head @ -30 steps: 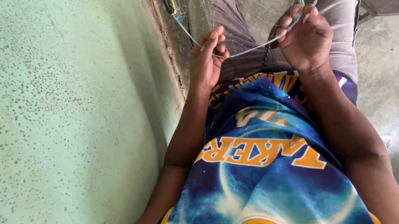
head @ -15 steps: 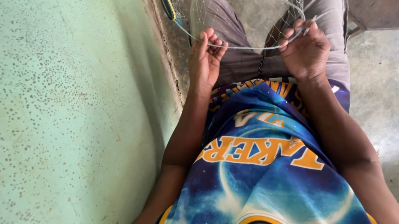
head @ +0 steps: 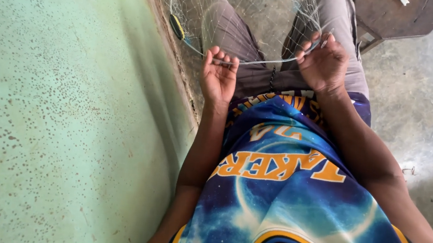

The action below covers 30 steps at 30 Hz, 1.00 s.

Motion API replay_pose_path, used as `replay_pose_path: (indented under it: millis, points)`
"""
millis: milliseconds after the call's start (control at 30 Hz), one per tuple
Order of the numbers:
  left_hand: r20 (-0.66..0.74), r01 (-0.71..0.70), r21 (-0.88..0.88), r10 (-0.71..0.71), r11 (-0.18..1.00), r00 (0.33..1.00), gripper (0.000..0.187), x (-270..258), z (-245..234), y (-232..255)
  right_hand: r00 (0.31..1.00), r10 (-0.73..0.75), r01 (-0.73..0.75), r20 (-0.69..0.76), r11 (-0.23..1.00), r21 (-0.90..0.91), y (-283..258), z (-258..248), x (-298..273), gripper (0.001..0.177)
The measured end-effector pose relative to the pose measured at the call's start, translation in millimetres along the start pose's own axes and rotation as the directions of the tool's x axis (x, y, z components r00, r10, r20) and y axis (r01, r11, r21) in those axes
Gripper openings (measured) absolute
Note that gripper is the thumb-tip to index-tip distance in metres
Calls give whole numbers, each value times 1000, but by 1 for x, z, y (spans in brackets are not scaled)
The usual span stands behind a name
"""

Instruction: The person is repairing a fishing net by hand, using a small white shuttle to weave and tie knots in the nylon mesh.

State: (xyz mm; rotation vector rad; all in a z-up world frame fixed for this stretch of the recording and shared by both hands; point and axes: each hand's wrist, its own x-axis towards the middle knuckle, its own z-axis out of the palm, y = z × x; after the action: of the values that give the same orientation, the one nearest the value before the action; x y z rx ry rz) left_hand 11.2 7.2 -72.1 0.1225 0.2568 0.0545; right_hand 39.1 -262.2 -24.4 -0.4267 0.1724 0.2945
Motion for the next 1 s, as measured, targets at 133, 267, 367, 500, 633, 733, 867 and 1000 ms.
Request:
replay_pose_path:
  millis: [133, 267, 367, 500, 633, 733, 867, 1000]
  points:
    - [14, 12, 49, -13, 999, 1000, 16, -10, 21, -2, 1000, 17, -17, 0, 1000, 23, -3, -4, -2, 21]
    - [-28, 17, 131, -13, 991, 1000, 13, -13, 22, -4, 1000, -23, 22, 14, 1000, 15, -8, -12, -4, 10]
    - [-39, 26, 146, -20, 989, 999, 12, -13, 16, -8, 999, -37, 37, 31, 999, -9, -11, -17, -4, 7]
    - [-47, 41, 169, -34, 985, 998, 12, -17, 11, -10, 999, -27, 27, 38, 1000, -15, -13, -31, -3, 3]
    - [-40, 15, 220, -7, 975, 999, 12, -22, 17, -12, 997, -54, 56, 63, 998, -37, -14, -15, -5, 7]
    - [-89, 23, 233, -2, 972, 996, 12, -20, 11, -14, 999, -48, 49, 17, 998, -40, -16, -17, -6, 8]
    - [-151, 38, 248, 0, 968, 988, 13, -13, -5, -16, 999, -35, 34, -25, 999, -37, -19, -25, -3, 8]
    - [-145, 68, 209, -38, 976, 989, 15, -10, -18, -18, 997, -9, 7, -82, 999, -33, -22, -32, 1, 10]
